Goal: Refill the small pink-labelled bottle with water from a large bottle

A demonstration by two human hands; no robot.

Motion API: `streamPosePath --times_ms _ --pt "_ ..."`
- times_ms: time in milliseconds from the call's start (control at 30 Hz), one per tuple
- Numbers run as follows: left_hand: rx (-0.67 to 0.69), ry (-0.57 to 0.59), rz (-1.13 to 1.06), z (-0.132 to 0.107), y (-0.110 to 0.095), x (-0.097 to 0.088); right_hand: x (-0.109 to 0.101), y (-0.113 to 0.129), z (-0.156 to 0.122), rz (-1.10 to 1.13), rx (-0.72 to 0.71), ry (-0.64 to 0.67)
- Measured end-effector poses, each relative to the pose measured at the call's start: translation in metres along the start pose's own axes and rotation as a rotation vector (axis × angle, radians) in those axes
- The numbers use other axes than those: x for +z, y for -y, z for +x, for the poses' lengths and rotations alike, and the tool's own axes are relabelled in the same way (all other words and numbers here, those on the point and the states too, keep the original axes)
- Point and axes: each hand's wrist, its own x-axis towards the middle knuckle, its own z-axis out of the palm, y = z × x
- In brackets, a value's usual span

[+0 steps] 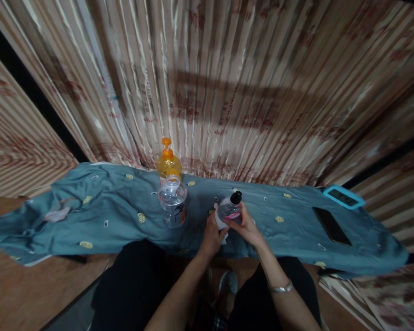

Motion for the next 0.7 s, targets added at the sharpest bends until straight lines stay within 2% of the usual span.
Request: streamPosePath --times_ms 100,267,367,433,500,600,700 --pt "0.035 0.037 0.036 0.0 -0.002 -0.002 -0.006 0.004 0.002 -0.098 0.03 -0.07" --pt "0.015 0.052 0.045 0.001 -0.002 -0.001 -0.009 0.006 -0.001 -0.159 0.017 -0.097" --pt "-0.037 0.048 -0.057 0.003 -0.007 -0.001 -0.004 0.012 -0.007 -0.162 0.024 -0.151" --pt "-0.079 0.041 -0.203 0.002 -0.013 -0.001 0.0 0.02 -0.011 -0.141 0.024 -0.181" --pt "-0.172 0.01 -0.415 0.0 -0.02 0.0 0.003 0.03 -0.011 -0.108 0.022 -0.207" --pt "-0.398 -0.052 -0.703 -0.001 -0.029 -0.002 0.007 0.041 -0.005 -0.059 0.013 -0.242" --pt "-0.52 -0.071 -0.805 0.001 -0.039 -0.014 0.012 0.046 0.007 -0.015 -0.003 -0.257"
